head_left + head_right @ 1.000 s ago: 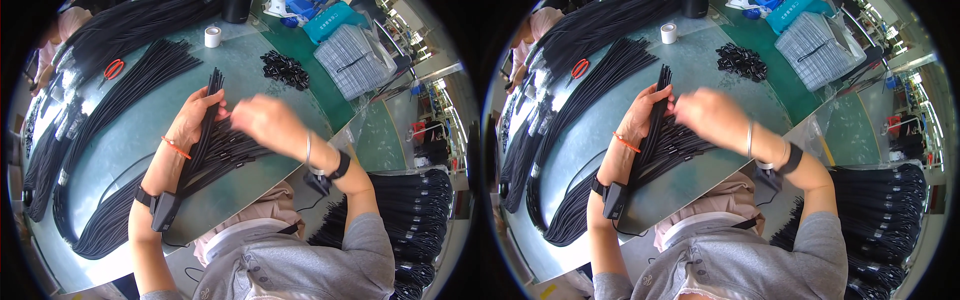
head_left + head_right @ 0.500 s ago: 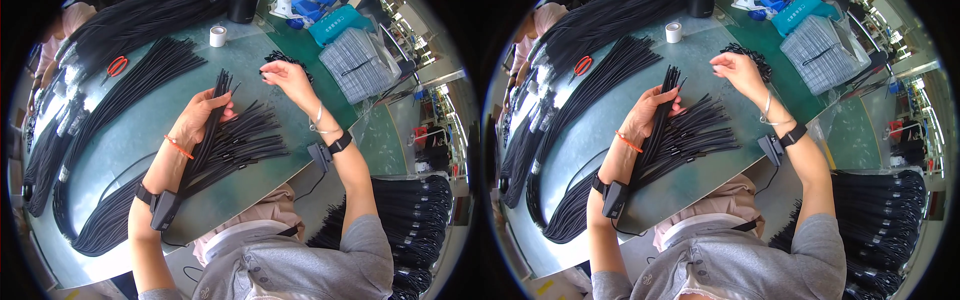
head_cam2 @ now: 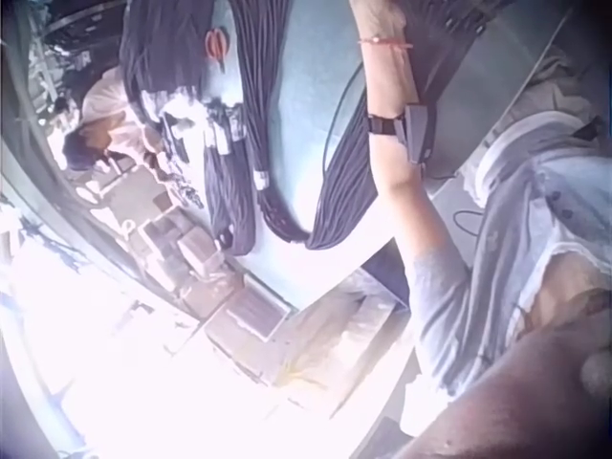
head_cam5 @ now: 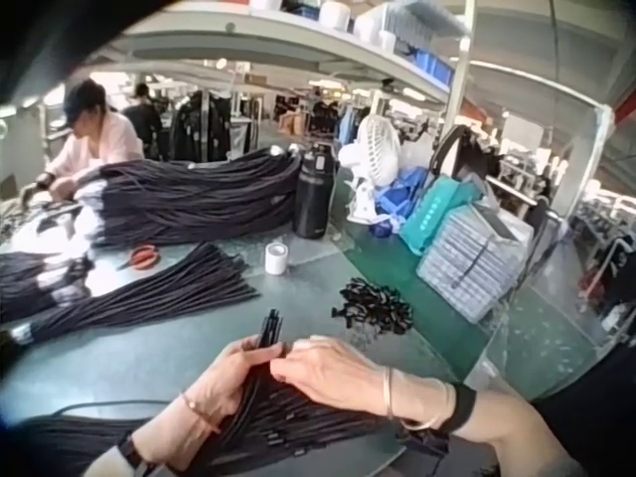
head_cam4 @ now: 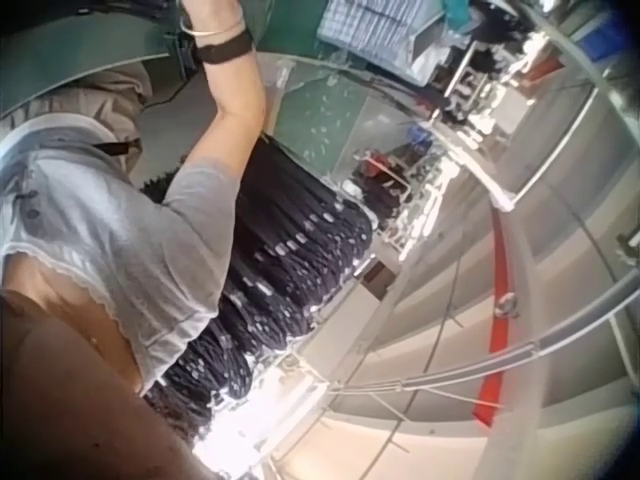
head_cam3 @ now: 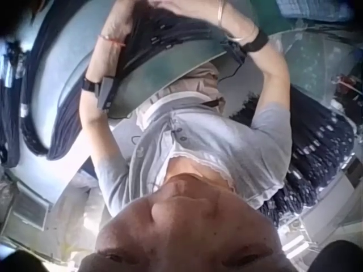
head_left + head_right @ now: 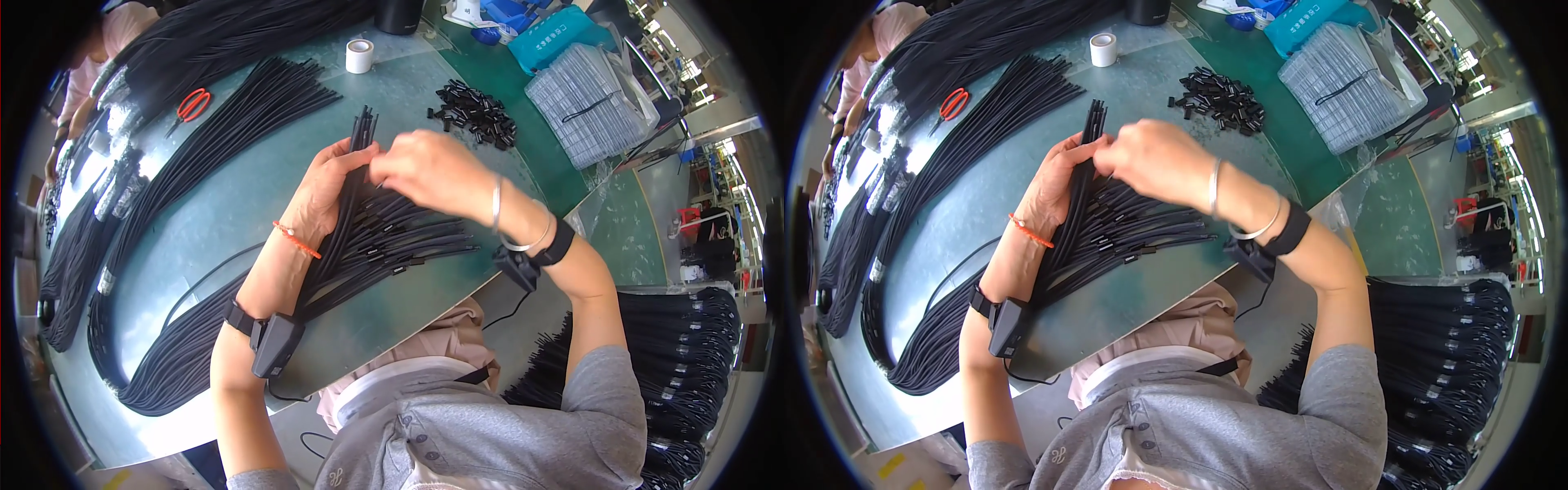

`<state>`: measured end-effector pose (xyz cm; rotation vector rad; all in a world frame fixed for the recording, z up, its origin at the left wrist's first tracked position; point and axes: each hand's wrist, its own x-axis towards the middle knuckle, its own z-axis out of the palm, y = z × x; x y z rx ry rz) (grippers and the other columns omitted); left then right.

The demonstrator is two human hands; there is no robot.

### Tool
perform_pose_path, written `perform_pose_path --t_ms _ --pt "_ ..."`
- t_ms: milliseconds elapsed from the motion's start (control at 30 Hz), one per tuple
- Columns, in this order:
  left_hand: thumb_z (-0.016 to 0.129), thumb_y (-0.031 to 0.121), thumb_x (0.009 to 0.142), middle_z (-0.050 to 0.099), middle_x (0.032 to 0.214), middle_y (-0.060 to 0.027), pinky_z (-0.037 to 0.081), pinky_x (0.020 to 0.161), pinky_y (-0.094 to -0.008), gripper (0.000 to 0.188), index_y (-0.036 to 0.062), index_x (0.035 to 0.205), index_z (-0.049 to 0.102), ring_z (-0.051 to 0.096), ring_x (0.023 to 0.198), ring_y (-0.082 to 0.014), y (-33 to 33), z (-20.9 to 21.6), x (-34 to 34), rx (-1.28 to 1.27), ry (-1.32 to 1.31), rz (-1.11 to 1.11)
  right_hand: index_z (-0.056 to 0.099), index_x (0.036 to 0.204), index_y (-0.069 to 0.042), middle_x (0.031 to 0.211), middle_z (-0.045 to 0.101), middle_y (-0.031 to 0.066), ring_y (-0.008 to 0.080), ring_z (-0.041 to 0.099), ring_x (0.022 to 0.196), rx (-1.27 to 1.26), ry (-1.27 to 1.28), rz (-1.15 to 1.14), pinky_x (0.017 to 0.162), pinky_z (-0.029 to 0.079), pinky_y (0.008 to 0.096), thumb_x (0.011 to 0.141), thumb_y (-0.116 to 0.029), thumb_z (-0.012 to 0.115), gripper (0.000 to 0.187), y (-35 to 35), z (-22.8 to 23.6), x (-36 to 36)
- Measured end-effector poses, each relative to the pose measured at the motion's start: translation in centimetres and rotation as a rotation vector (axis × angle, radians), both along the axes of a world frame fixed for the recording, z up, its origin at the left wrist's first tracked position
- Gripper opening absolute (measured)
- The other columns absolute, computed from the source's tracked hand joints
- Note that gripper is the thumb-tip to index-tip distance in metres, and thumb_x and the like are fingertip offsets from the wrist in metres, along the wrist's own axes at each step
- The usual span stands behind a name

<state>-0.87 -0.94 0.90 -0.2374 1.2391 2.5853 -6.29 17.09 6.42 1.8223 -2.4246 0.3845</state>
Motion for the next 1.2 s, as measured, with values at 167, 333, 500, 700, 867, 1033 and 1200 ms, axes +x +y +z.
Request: perform_pose_path --t_ms 167,333,500,700,867,1033,1200 --pt "0.064 0.013 0.090 0.064 0.090 -0.0055 0.055 0.076 -0.0259 0.016 0.0019 0.098 0.058 0.062 0.074 -0.0125 0.7 0.8 -0.2 -0.022 -0.025 0.053 0.064 0.086 -0.008 0.083 0.065 0.0114 0.0314 0.064 0.077 -0.062 -0.079 0.014 0.065 0.052 0.0356 0.085 -0.008 0.064 0.001 -0.4 -2.3 2.0" --pt "0.061 0.014 0.093 0.064 0.092 -0.0067 0.054 0.081 -0.0284 0.019 -0.0010 0.104 0.059 0.064 0.078 -0.0152 0.8 0.3 0.0 -0.033 -0.020 0.072 0.061 0.098 -0.005 0.086 0.065 0.0114 0.0325 0.063 0.083 -0.247 -0.161 -0.326 0.069 0.052 0.0394 0.086 -0.007 0.061 0.012 4.2 -2.5 -5.1" --pt "0.061 0.014 0.093 0.063 0.086 -0.0055 0.054 0.082 -0.0275 0.019 -0.0016 0.102 0.060 0.062 0.074 -0.0122 0.5 0.5 -0.1 -0.018 0.028 -0.042 0.061 0.103 -0.004 0.093 0.065 0.0146 0.0330 0.061 0.090 -0.174 0.104 -0.383 0.075 0.051 0.0397 0.086 -0.006 0.061 0.017 6.3 -4.8 -7.7" --pt "0.064 0.011 0.090 0.063 0.079 -0.0047 0.054 0.077 -0.0246 0.015 -0.0005 0.099 0.061 0.061 0.069 -0.0097 0.7 0.5 -0.1 -0.019 0.019 -0.052 0.062 0.104 -0.003 0.094 0.066 0.0111 0.0258 0.063 0.087 -0.141 0.173 -0.419 0.078 0.052 0.0344 0.086 -0.004 0.062 0.018 5.4 -3.8 -7.0" --pt "0.067 0.007 0.087 0.063 0.076 -0.0043 0.053 0.070 -0.0215 0.013 0.0002 0.096 0.063 0.060 0.066 -0.0097 1.1 0.8 0.0 -0.064 0.018 -0.036 0.066 0.102 -0.003 0.092 0.068 0.0063 0.0129 0.063 0.089 -0.375 -0.858 -0.341 0.082 0.051 0.0268 0.085 -0.005 0.065 0.017 3.4 -1.7 -5.4" --pt "0.069 0.007 0.086 0.063 0.075 -0.0038 0.053 0.069 -0.0206 0.012 0.0006 0.094 0.064 0.060 0.064 -0.0090 1.0 0.9 0.1 -0.065 0.033 -0.039 0.067 0.103 -0.001 0.094 0.066 0.0027 0.0078 0.060 0.089 -0.408 -1.093 -0.255 0.084 0.048 0.0226 0.087 -0.006 0.066 0.017 2.9 0.0 -5.0" --pt "0.070 0.006 0.084 0.062 0.075 -0.0066 0.049 0.059 -0.0182 0.013 -0.0006 0.090 0.061 0.059 0.062 -0.0097 0.9 1.0 0.0 -0.042 -0.011 0.011 0.069 0.101 -0.001 0.096 0.067 0.0023 0.0080 0.060 0.090 -0.183 -0.815 -0.149 0.084 0.048 0.0224 0.089 -0.007 0.065 0.015 3.1 1.6 -5.9"
